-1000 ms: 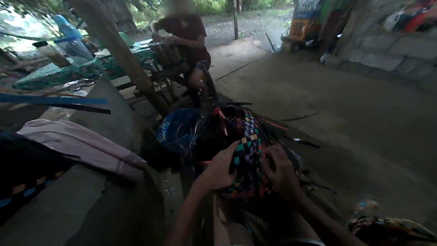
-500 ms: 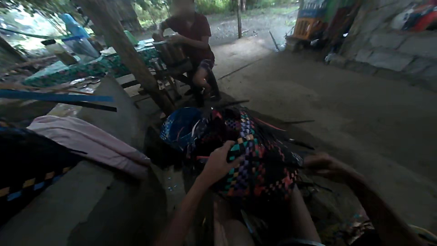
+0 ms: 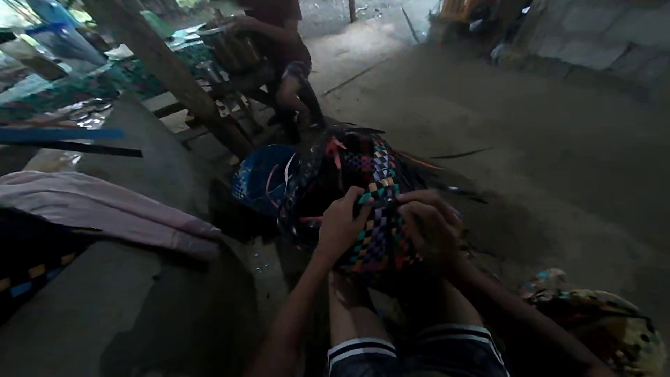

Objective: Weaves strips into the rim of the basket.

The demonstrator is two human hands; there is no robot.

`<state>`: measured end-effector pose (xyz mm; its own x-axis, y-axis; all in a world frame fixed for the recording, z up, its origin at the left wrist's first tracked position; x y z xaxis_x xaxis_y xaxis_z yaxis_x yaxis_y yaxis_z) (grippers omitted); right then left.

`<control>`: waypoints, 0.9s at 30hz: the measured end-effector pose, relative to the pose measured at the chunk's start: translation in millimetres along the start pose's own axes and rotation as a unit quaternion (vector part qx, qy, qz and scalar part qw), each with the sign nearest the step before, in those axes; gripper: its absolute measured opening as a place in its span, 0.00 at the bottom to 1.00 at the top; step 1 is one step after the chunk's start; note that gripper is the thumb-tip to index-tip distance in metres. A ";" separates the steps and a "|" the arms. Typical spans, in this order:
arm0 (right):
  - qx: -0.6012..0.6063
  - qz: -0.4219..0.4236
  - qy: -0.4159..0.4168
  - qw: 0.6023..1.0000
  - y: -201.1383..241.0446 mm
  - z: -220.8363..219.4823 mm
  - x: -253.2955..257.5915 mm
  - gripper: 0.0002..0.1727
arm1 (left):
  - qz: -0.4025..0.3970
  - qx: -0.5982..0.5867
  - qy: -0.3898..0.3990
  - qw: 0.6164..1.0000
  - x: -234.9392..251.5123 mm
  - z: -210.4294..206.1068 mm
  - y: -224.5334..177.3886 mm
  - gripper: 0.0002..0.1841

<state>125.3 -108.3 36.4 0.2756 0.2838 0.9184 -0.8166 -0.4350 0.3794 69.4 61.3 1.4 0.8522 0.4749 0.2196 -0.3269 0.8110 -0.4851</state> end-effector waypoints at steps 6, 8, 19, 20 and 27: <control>0.026 0.025 0.097 0.995 -7.9 -29.8 -6.3 0.09 | -0.006 -0.014 -0.031 0.999 -4.6 0.2 5.3 0.14; 0.036 0.030 0.104 0.993 -11.9 -32.4 -5.5 0.09 | 0.007 -0.008 -0.010 1.000 -5.6 0.2 2.2 0.14; -0.059 -0.136 0.193 0.970 -37.6 -22.9 21.2 0.07 | 0.012 0.013 -0.018 1.000 -9.4 6.0 5.2 0.17; -0.066 -0.140 0.208 0.966 -39.1 -24.4 19.7 0.07 | 0.011 0.013 -0.016 1.000 -9.9 5.7 5.4 0.17; -0.151 -0.096 0.191 0.965 -40.0 -31.2 16.6 0.07 | 0.028 0.018 0.014 0.999 -9.9 1.2 -1.1 0.19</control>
<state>146.7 -59.5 33.0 0.2760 0.6535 0.7048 -0.8955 -0.0916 0.4356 60.8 56.1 0.8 0.8429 0.5106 0.1697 -0.3883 0.7956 -0.4649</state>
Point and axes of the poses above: each hand's wrist, its own x-axis towards the middle knuckle, its own z-axis out of the back of the hand, y = z × x, the point moved 10 cm from there along x, towards the middle knuckle, and after that the axes turned 10 degrees about x, right-handed, at the moved point
